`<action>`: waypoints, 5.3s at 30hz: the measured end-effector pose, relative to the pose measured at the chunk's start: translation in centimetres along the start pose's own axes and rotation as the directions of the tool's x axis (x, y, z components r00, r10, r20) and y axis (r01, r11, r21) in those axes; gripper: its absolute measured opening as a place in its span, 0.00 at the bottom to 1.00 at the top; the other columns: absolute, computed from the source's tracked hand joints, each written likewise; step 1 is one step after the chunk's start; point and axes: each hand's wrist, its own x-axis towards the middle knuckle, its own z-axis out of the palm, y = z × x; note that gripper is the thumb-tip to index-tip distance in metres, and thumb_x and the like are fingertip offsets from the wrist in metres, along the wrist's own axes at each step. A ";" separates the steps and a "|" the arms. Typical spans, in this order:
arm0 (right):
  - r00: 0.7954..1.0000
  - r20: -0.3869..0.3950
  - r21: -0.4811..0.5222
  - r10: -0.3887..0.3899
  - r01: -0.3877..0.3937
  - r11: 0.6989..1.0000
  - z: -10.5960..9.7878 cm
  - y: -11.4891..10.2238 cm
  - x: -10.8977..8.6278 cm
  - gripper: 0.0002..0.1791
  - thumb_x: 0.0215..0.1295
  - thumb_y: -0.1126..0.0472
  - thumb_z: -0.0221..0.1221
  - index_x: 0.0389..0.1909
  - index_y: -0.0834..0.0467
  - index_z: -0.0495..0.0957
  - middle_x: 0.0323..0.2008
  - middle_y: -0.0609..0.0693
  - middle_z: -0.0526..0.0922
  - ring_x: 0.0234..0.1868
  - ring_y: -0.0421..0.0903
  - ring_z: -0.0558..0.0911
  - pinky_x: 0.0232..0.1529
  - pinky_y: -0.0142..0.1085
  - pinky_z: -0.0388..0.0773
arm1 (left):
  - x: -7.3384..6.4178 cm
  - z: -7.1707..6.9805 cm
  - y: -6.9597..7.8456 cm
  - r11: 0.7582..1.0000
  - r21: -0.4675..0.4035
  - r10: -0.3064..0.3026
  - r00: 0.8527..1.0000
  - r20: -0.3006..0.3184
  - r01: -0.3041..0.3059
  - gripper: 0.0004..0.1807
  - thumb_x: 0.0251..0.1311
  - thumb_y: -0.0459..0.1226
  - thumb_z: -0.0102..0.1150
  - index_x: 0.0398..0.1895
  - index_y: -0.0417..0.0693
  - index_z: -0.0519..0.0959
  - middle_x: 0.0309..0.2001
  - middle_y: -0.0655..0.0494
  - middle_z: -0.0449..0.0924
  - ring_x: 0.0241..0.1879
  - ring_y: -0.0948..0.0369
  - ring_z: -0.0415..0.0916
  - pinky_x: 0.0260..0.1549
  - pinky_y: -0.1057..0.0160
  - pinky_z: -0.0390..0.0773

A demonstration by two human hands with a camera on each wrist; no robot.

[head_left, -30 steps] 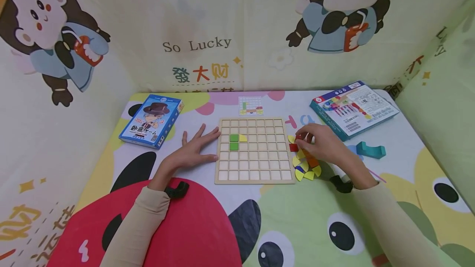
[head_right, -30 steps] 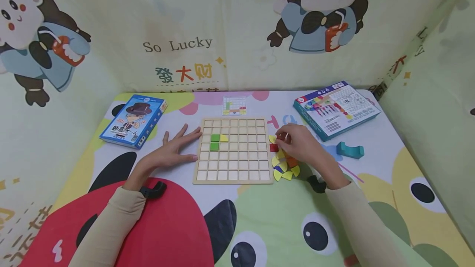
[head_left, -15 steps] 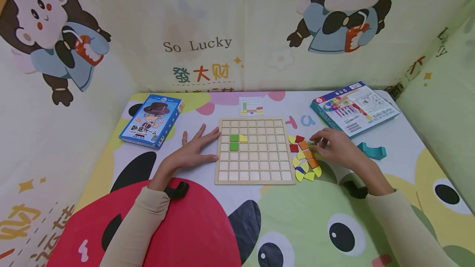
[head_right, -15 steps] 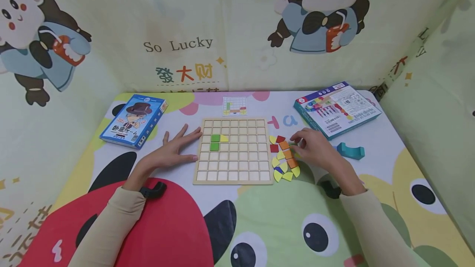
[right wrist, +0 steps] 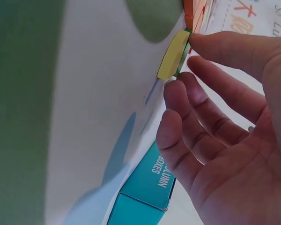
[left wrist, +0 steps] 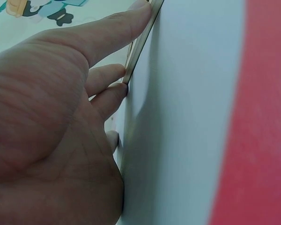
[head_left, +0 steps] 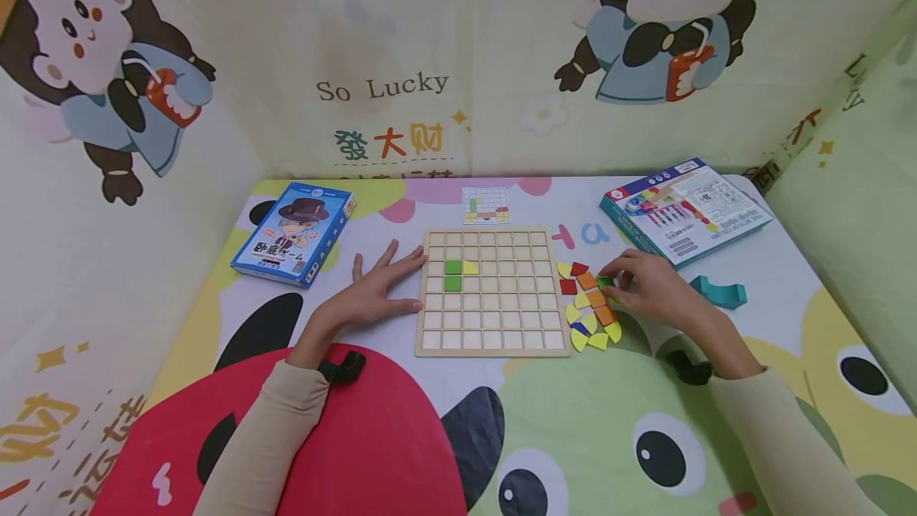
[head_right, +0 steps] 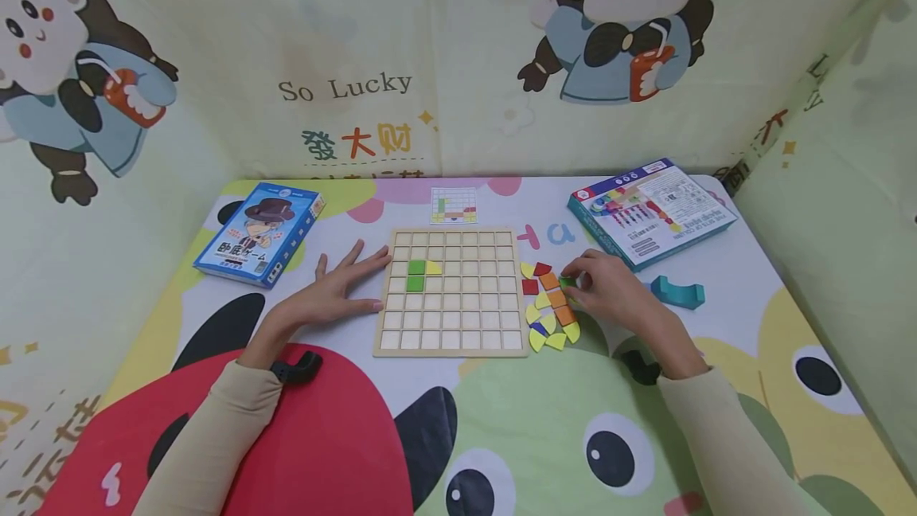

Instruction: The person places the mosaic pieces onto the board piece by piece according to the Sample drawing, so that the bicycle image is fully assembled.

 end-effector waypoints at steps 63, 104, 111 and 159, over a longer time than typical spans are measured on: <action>0.998 0.001 0.053 0.057 -0.057 0.997 0.0 -0.8 1.0 0.18 0.68 0.58 0.70 0.55 0.61 0.86 0.42 0.55 0.82 0.42 0.48 0.77 0.34 0.31 0.75 | -0.1 0.0 0.1 1.000 -0.013 -0.011 1.000 0.007 0.011 0.48 0.65 0.51 0.69 0.85 0.63 0.57 0.88 0.58 0.49 0.88 0.45 0.23 0.72 0.24 0.11; 0.969 0.016 0.073 -0.246 0.244 0.967 5.2 -12.2 5.5 0.16 0.67 0.58 0.70 0.54 0.57 0.87 0.44 0.51 0.82 0.34 0.39 0.76 0.38 0.32 0.80 | 0.1 0.1 -0.2 1.000 0.004 -0.006 1.000 0.009 0.006 0.48 0.66 0.52 0.69 0.86 0.64 0.56 0.88 0.60 0.48 0.88 0.48 0.22 0.72 0.25 0.10; 0.967 0.027 0.089 -0.255 0.252 0.964 5.8 -13.8 6.1 0.15 0.67 0.59 0.70 0.53 0.57 0.87 0.46 0.51 0.83 0.35 0.42 0.77 0.39 0.32 0.80 | 0.1 0.0 -0.3 1.000 -0.002 -0.003 1.000 0.010 0.003 0.48 0.66 0.53 0.68 0.86 0.63 0.56 0.88 0.58 0.48 0.88 0.46 0.23 0.72 0.24 0.11; 0.969 0.082 -0.003 -0.232 0.233 0.973 8.9 -18.0 7.7 0.19 0.69 0.55 0.70 0.59 0.53 0.86 0.51 0.50 0.81 0.43 0.41 0.80 0.51 0.34 0.85 | -0.1 -0.1 -0.2 1.000 0.026 -0.007 1.000 0.013 0.007 0.48 0.66 0.52 0.69 0.86 0.64 0.56 0.88 0.58 0.49 0.88 0.45 0.23 0.72 0.24 0.12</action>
